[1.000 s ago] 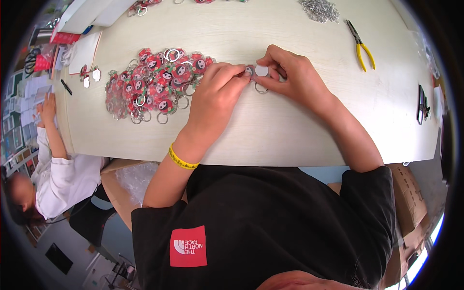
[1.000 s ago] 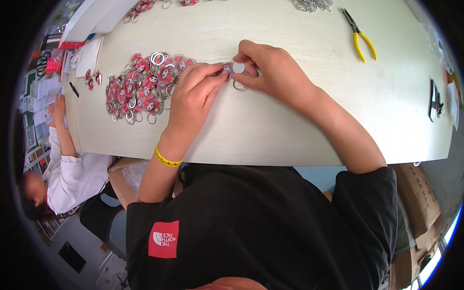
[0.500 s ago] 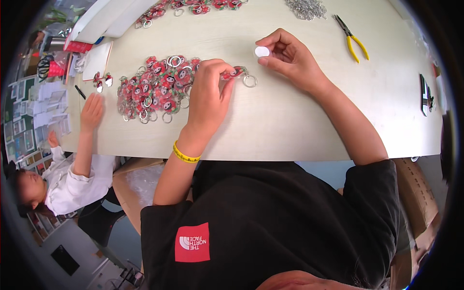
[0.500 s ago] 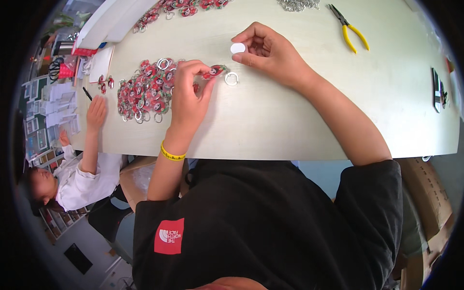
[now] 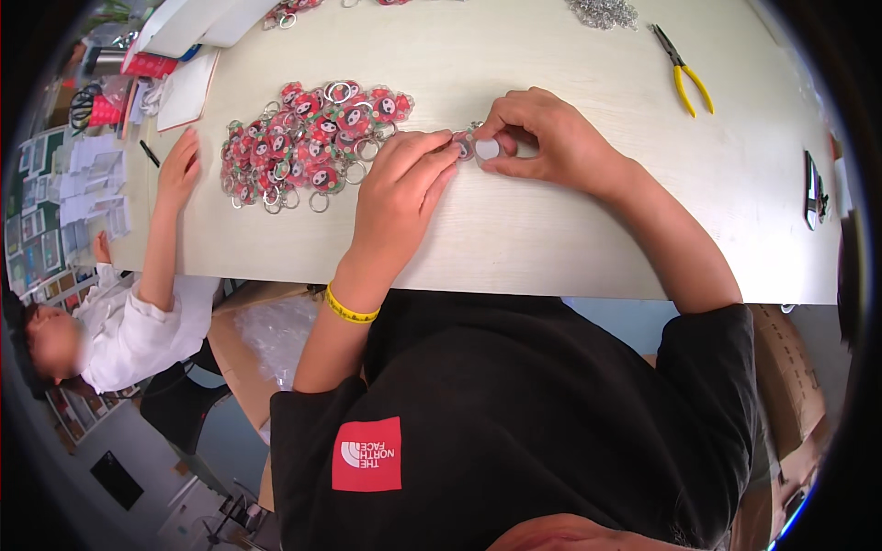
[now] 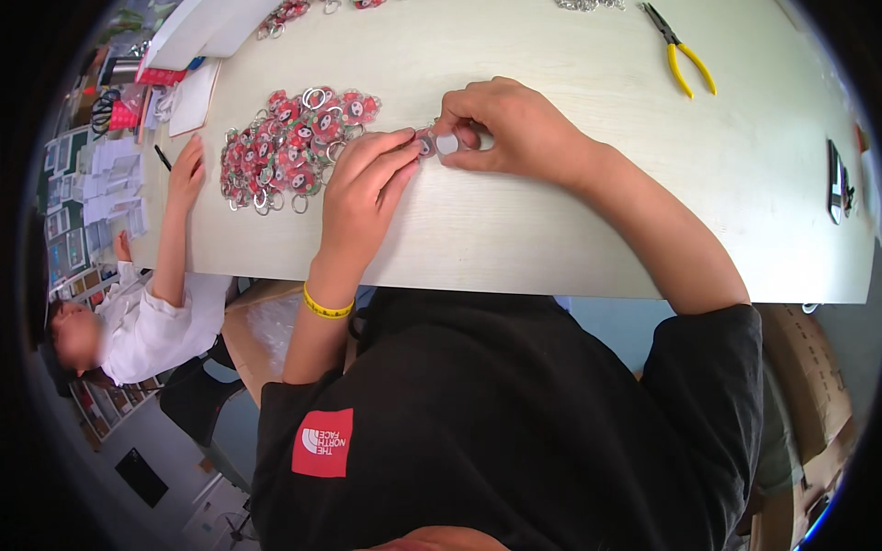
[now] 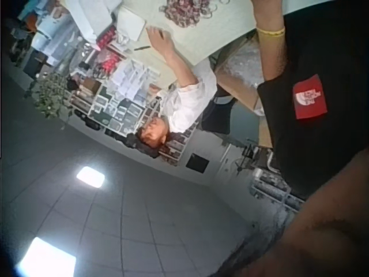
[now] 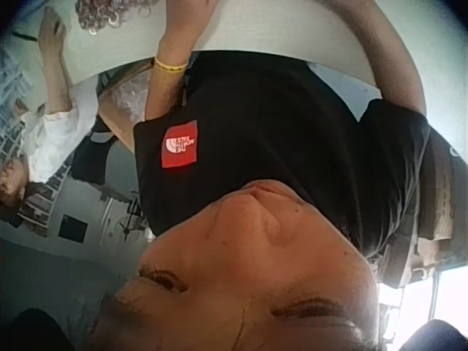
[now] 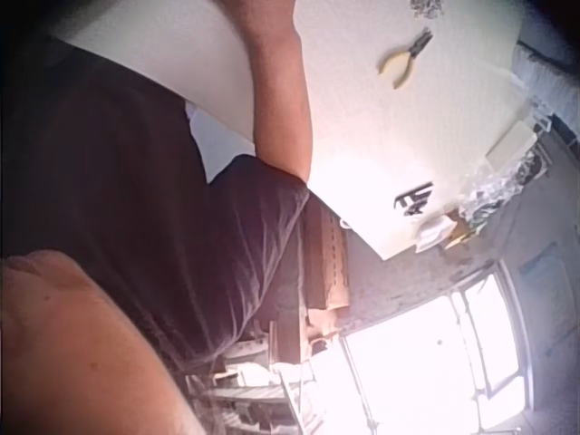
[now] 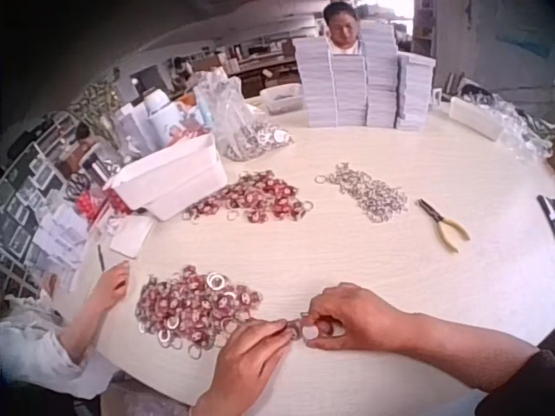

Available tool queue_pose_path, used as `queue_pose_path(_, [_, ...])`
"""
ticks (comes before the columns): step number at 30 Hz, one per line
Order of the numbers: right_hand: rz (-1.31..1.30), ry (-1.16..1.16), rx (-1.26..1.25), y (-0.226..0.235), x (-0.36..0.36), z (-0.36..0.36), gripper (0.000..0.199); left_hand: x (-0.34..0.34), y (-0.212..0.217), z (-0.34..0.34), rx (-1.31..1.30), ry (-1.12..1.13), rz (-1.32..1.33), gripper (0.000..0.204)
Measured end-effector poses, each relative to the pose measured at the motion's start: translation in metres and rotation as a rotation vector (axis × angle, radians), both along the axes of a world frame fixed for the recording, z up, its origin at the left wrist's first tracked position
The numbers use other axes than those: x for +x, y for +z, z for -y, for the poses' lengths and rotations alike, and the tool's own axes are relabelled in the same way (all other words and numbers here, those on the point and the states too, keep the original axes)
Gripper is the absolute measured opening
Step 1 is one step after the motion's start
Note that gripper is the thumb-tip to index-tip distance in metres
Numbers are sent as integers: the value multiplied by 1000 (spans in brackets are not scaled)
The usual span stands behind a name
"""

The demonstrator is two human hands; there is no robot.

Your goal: Assembling plastic keychains by manually attaching metal rings to plastic character charms.

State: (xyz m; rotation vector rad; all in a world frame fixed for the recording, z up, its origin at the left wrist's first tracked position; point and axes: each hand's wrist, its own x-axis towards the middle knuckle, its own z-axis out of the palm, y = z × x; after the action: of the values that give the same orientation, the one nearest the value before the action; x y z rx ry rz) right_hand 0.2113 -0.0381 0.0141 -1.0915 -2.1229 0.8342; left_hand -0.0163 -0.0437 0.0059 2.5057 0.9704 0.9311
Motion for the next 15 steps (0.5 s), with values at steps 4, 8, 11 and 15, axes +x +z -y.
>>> queue_pose_path(4, [38,-30,-25,3,-5,0,22,1,-1,-2,23,-17,16,15])
queue_pose_path(8, [49,-93,15,-1,-14,-3,22,2,-2,-4,21,-16,10,15])
queue_pose_path(11, [-35,-101,-111,1,-13,-4,21,2,-1,-2,-18,4,18,16])
queue_pose_path(15, [-36,-68,-263,8,-5,-3,21,1,-2,-2,-12,8,36,17])
